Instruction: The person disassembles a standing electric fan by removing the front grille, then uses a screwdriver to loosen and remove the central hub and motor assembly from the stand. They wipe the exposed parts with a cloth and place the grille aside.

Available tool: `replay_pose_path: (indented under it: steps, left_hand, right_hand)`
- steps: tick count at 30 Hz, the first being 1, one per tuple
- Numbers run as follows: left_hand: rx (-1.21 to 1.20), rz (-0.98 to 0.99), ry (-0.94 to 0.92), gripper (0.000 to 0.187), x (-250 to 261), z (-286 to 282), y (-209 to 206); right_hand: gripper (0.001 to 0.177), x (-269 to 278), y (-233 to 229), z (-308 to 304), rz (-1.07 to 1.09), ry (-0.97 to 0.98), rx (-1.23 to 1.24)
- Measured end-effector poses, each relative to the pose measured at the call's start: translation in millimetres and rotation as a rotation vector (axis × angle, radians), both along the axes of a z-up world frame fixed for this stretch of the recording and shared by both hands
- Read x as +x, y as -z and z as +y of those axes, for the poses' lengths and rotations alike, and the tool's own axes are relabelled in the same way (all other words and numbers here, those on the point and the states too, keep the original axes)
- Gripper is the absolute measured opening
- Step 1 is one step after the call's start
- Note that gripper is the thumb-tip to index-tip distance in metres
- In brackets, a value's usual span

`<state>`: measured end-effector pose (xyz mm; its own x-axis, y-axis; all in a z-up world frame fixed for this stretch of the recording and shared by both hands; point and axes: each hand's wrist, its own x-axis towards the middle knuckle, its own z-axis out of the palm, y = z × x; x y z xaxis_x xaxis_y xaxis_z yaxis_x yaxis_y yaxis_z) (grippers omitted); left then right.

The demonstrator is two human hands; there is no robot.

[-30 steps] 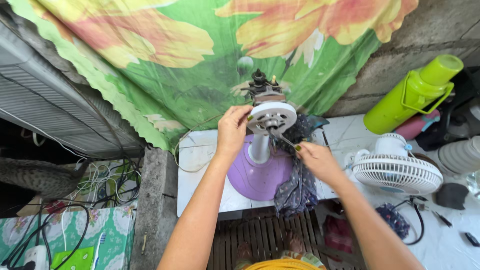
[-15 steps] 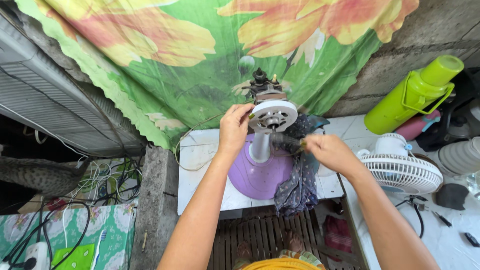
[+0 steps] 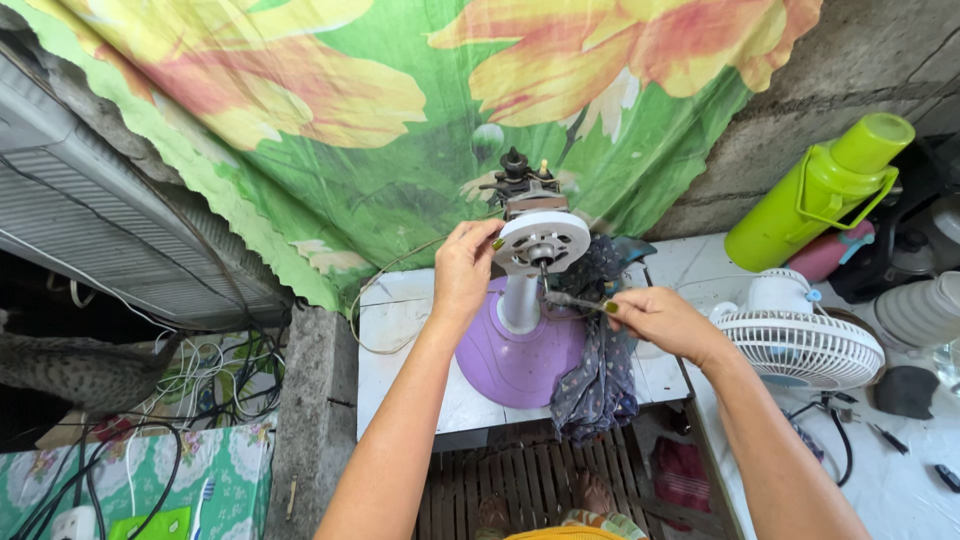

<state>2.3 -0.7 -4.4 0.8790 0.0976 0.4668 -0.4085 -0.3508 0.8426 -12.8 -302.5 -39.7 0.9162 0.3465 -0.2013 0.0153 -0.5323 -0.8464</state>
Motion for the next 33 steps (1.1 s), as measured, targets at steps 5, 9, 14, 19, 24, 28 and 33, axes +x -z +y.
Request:
replay_pose_path:
  steps: [5, 9, 14, 19, 24, 28, 33]
  left_hand:
    - [-0.006, 0.012, -0.019, 0.032, -7, -2, 7]
    - [0.029, 0.014, -0.057, 0.031, -14, 6, 6]
    - [0.065, 0.275, -0.193, 0.014, -29, 10, 22]
    - [0.096, 0.307, -0.176, 0.017, -36, -1, 48]
    - [0.032, 0.284, -0.048, 0.042, -58, -16, 119]
    - [-0.059, 0.763, 0.303, 0.035, -83, -49, 166]
    - [-0.385, 1.027, 0.083, 0.023, -107, -71, 200]
  right_hand:
    - [0.035, -8, 8, 0, -0.233, 0.238, 0.037]
    - [0.031, -22, -17, 11, -0.379, 0.366, -0.358]
    - [0.031, -44, -27, 32, -0.387, 0.505, -0.337]
    - [0.029, -26, 10, 21, -0.465, 0.524, -0.229]
    - [0.028, -43, 93, 4, -0.114, 0.633, -0.001]
    - [0.043, -70, 139, 49, 0.421, 0.631, 0.415]
    - [0.049, -107, 153, 112, 0.283, 0.445, 0.220]
